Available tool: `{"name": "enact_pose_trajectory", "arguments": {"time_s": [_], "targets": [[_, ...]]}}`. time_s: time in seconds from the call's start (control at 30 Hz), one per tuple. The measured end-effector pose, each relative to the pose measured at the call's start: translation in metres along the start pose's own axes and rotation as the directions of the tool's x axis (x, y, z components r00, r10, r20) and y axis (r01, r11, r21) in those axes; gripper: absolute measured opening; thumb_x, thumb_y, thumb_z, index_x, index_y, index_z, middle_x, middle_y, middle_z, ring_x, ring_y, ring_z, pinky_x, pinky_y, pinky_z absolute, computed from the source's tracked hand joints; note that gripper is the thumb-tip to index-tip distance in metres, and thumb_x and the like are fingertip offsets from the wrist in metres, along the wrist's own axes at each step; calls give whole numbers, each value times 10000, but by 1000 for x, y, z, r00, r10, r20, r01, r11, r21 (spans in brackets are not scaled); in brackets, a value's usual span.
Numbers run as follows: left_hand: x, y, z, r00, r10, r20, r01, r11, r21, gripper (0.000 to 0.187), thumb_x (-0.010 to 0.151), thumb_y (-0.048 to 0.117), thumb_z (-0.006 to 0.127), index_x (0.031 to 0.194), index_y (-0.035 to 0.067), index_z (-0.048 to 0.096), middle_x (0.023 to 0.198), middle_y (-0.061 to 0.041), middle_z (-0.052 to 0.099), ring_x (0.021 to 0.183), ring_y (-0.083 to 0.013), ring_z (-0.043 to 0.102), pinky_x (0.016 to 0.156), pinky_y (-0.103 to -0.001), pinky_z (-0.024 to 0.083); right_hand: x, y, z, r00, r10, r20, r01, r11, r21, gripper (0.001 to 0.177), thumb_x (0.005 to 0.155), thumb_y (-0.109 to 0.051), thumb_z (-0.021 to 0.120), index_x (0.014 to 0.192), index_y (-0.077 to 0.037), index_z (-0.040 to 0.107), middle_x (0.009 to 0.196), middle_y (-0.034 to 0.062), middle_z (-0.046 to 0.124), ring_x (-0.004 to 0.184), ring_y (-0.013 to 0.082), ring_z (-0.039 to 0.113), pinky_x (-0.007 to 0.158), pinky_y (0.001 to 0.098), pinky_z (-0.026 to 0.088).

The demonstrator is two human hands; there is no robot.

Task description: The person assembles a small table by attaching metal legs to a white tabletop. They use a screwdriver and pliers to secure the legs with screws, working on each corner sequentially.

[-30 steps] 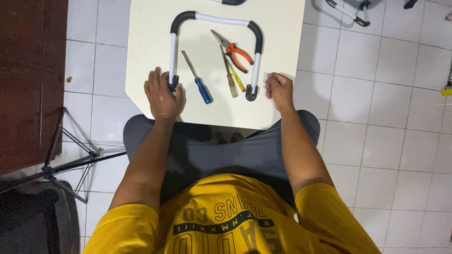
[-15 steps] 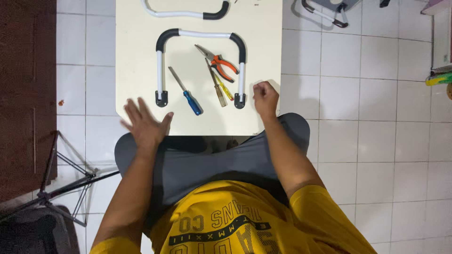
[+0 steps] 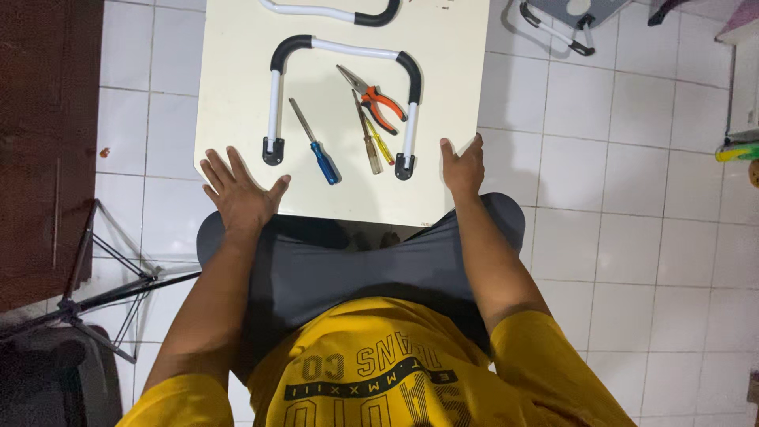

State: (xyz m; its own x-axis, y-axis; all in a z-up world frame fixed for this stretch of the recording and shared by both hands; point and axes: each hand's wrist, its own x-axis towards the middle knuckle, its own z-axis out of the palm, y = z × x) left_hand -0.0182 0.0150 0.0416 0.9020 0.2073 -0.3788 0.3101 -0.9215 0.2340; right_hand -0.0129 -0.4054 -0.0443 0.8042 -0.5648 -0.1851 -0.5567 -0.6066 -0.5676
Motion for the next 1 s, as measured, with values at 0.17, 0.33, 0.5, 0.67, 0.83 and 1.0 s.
{"name": "enact_pose_trajectory", "arguments": {"time_s": [0.17, 0.33, 0.5, 0.67, 0.83, 1.0], "targets": [[17, -16, 1, 999, 40, -28, -39, 998, 55, 1274, 823, 822, 597, 1651, 29, 40, 1679, -309, -82, 1558, -455, -110, 1237, -651, 59, -5, 3, 5, 994, 10, 113, -15, 999, 49, 962, 944, -513, 684, 1544, 77, 217, 1376, 333, 524, 1253, 450, 572, 1047, 465, 478], [34, -45, -2, 992, 110, -57, -108, 993, 38, 1293, 805, 850, 597, 1671, 39, 81, 1709, -289, -50, 1586, -457, -74, 1257, -664, 88, -23, 19, 23, 984, -149, 96, 148, 989, 20, 1022, 1000, -508, 671, 1538, 159, 114, 1408, 416, 480, 1284, 512, 542, 1081, 474, 463], [42, -55, -9, 988, 143, -56, -142, 990, 20, 1284, 790, 826, 608, 1671, 53, 85, 1701, -275, -58, 1575, -438, -97, 1245, -670, 69, -47, 12, 20, 973, -19, 231, 33, 998, -57, 1094, 967, -563, 605, 1572, 127, 8, 1379, 409, 504, 1269, 498, 556, 1077, 467, 460], [9, -38, 8, 990, -39, -136, 25, 994, -106, 1220, 882, 768, 588, 1674, 5, 59, 1680, -385, -97, 1573, -515, -122, 1215, -714, 60, -40, 15, 23, 968, -38, 248, 43, 999, -12, 1123, 965, -567, 611, 1557, 142, -28, 1407, 412, 484, 1295, 481, 545, 1076, 438, 456], [-28, -1, 18, 998, -56, 40, 58, 997, -47, 1360, 762, 790, 661, 1596, -47, -12, 1560, -450, -164, 1462, -588, -191, 1184, -693, 29, -36, 15, 21, 962, -25, 271, -4, 994, 106, 1163, 895, -509, 696, 1540, 144, -18, 1394, 351, 560, 1295, 419, 584, 1075, 377, 468], [-32, -2, 23, 996, 76, 45, -78, 996, 37, 1450, 745, 842, 700, 1594, -138, 52, 1483, -571, -127, 1413, -691, -200, 1202, -736, 4, -41, 7, 11, 954, -82, 289, 26, 981, 192, 1185, 901, -439, 772, 1505, 181, -37, 1371, 357, 548, 1271, 396, 594, 1066, 349, 472]]}}
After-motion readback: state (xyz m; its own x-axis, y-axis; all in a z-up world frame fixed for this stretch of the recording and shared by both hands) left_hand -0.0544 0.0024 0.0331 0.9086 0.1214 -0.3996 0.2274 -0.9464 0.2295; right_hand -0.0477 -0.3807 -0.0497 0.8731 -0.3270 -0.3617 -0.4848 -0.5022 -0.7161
